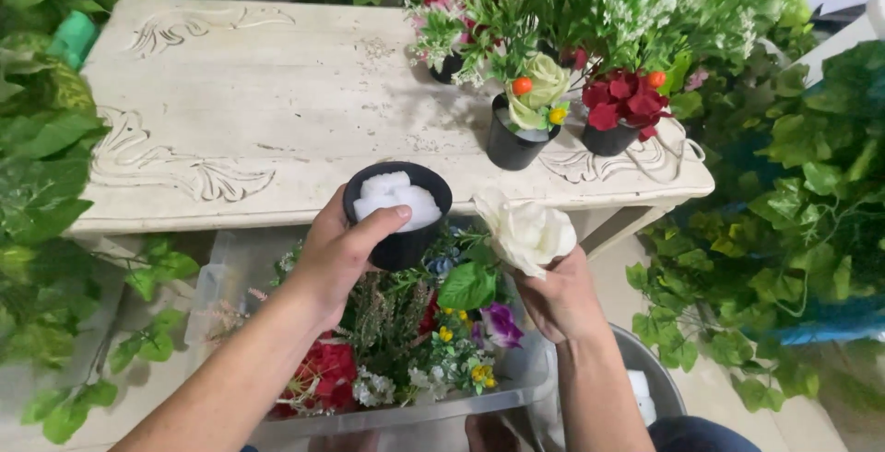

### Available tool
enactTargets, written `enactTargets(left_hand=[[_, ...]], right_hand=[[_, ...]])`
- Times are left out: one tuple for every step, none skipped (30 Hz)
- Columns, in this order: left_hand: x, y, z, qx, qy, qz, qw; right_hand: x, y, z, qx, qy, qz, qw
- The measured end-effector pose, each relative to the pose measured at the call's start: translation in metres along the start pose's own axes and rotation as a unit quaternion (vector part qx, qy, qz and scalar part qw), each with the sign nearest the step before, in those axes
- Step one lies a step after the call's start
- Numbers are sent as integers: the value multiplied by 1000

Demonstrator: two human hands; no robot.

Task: The person fills a small black pot with white foam blocks from a metal bowl. They then insert a white artificial flower into the foam, followed by a red artificial flower, arranging them together in the pot.

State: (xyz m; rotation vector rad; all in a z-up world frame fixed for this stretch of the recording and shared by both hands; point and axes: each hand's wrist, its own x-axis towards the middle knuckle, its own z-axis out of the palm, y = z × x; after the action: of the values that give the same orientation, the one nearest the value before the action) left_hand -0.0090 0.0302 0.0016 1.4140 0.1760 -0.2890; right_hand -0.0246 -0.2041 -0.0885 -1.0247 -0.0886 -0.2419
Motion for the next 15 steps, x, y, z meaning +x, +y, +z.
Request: enactTargets(left_hand=[[0,0,1,0,-2,5,1000],[-1,-1,2,-10,-6,-3,1000],[-1,-1,3,-19,-10,-9,1000],[-3,-2,5,-20,-12,-1,1000],[-5,-2,7,-26,-9,-8,1000],[-6,-1,9,-33,-6,-14,999],[-6,4,12,-33,-7,-11,999],[-5,8,14,-38,-19,-52,998],[-6,12,16,-44,-28,-94,994],[-7,12,18,-45,-27,-92,994],[-7,11,19,-42,-54,-103,992],[-8,10,21,-39,-81,-114,989],[-10,12,23,-42,-79,-112,990],[-13,13,25,-17,-87,-130,987],[-15,15,27,9,-96,-149,984]], right_hand=[[4,-9,8,0,-2,-5,1000],[8,-19,15,-2,-20,-13,1000],[12,-28,22,-4,-40,-22,999],[16,-40,33,-5,-44,-28,999],[20,-53,44,-22,-63,-39,997],[24,-65,54,-38,-81,-50,995],[33,-73,48,-39,-83,-53,994],[42,-81,41,-46,-142,6,989],[52,-88,34,-53,-201,68,976],[56,-93,35,-54,-204,67,975],[60,-98,36,-82,-215,64,971],[64,-102,36,-111,-226,62,966],[61,-102,35,-112,-230,62,965],[59,-102,33,-83,-250,63,963],[57,-102,30,-54,-269,64,959]])
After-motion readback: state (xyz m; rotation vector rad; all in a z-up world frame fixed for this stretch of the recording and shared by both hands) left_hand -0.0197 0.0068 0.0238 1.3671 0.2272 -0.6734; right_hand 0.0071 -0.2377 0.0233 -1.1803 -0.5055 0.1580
